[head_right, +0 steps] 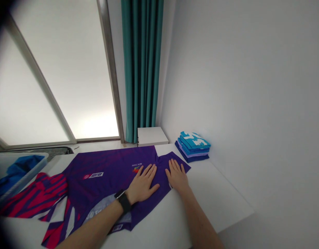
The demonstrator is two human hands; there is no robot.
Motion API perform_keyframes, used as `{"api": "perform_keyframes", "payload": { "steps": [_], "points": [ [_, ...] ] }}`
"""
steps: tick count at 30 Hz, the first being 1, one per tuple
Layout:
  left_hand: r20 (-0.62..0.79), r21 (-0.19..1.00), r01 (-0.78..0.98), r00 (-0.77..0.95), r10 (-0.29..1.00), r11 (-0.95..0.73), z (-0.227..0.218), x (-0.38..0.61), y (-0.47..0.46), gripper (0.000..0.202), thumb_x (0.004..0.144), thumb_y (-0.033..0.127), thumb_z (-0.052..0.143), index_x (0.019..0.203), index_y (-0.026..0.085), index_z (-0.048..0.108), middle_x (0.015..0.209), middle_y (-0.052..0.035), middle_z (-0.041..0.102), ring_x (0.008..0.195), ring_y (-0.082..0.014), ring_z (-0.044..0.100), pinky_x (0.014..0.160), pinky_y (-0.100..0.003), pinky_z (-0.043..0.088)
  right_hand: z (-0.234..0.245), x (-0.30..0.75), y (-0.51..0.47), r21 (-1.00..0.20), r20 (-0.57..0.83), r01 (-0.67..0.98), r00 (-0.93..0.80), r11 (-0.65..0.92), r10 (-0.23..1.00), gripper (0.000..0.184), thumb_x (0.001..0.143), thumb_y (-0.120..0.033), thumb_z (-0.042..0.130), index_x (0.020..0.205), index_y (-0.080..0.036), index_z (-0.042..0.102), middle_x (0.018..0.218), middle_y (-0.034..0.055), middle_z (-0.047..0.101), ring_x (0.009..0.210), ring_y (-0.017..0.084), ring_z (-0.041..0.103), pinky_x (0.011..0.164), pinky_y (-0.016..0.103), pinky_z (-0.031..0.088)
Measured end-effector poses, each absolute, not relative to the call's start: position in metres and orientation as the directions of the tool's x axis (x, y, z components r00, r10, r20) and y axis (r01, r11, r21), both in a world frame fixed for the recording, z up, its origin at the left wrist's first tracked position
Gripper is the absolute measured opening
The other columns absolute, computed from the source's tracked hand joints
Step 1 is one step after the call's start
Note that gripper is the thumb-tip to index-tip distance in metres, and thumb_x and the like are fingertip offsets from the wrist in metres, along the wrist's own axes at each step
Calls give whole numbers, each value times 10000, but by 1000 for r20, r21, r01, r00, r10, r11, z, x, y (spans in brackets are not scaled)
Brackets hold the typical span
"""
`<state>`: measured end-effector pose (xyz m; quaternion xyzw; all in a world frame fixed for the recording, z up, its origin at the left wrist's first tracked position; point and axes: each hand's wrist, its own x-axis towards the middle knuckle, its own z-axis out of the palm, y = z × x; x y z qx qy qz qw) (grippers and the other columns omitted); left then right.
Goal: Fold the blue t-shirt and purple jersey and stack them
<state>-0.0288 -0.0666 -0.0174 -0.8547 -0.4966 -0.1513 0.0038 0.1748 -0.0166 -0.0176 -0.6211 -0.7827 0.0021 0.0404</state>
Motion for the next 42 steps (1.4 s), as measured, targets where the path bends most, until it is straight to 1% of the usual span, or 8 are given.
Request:
{"api": "perform_keyframes", "payload": {
  "steps": [12,17,21,27,33,37,40,42],
  "points": [
    [257,156,850,457,851,-504,-17,-30,-65,692,946,605,293,1462,152,384,1535,-106,352,1430,-273,274,1168,-509,174,-20,193,-24,-76,82,969,-228,235,970,573,973,-343,255,1505,-134,288,1569,84,267,1454,198,190,1176,430,142],
    [272,151,847,459,846,-509,-16,-30,-65,662,951,593,297,1457,179,398,1532,-105,357,1422,-269,294,1165,-500,175,-22,220,-43,-42,103,998,-50,54,993,592,971,-376,285,1495,-101,308,1571,124,249,1453,238,194,1171,446,154],
    [263,131,852,463,847,-506,-17,-30,-64,650,944,578,335,1456,182,399,1536,-102,350,1419,-284,296,1156,-511,196,-26,234,-50,-8,128,998,63,-62,990,587,981,-405,264,1480,-108,347,1533,154,333,1428,266,262,1156,460,181],
    [250,123,855,465,849,-505,-13,-30,-63,625,944,544,367,1451,182,408,1536,-103,349,1413,-291,311,1150,-528,216,-25,233,-49,-22,126,997,80,-78,989,568,987,-438,252,1479,-180,369,1531,133,344,1421,270,276,1142,476,186],
    [214,128,856,469,857,-501,-10,-30,-65,629,945,541,371,1452,169,408,1539,-115,336,1420,-298,296,1151,-540,212,-25,234,-46,-56,101,996,79,-74,992,577,965,-401,290,1484,-157,351,1546,82,323,1429,268,248,1152,498,163],
    [234,150,849,467,853,-506,-13,-29,-65,611,949,529,367,1451,182,411,1538,-112,342,1423,-297,289,1156,-539,196,-24,234,-40,-163,88,984,84,-68,993,570,943,-339,303,1469,-131,375,1531,82,350,1427,244,260,1168,487,146],
    [211,233,837,454,866,-496,-12,-29,-62,610,954,519,355,1452,171,406,1548,-117,316,1439,-294,250,1168,-543,141,-21,231,-32,-365,107,930,86,-42,990,578,928,-292,279,1463,-94,374,1524,114,359,1414,223,296,1176,454,171],
    [132,369,815,431,893,-447,-9,-31,-57,606,962,510,325,1460,171,388,1551,-110,308,1446,-275,235,1177,-528,98,-17,222,-27,-530,160,846,44,48,986,585,921,-290,283,1465,-94,369,1523,119,361,1409,203,309,1178,411,203]
  ]
}}
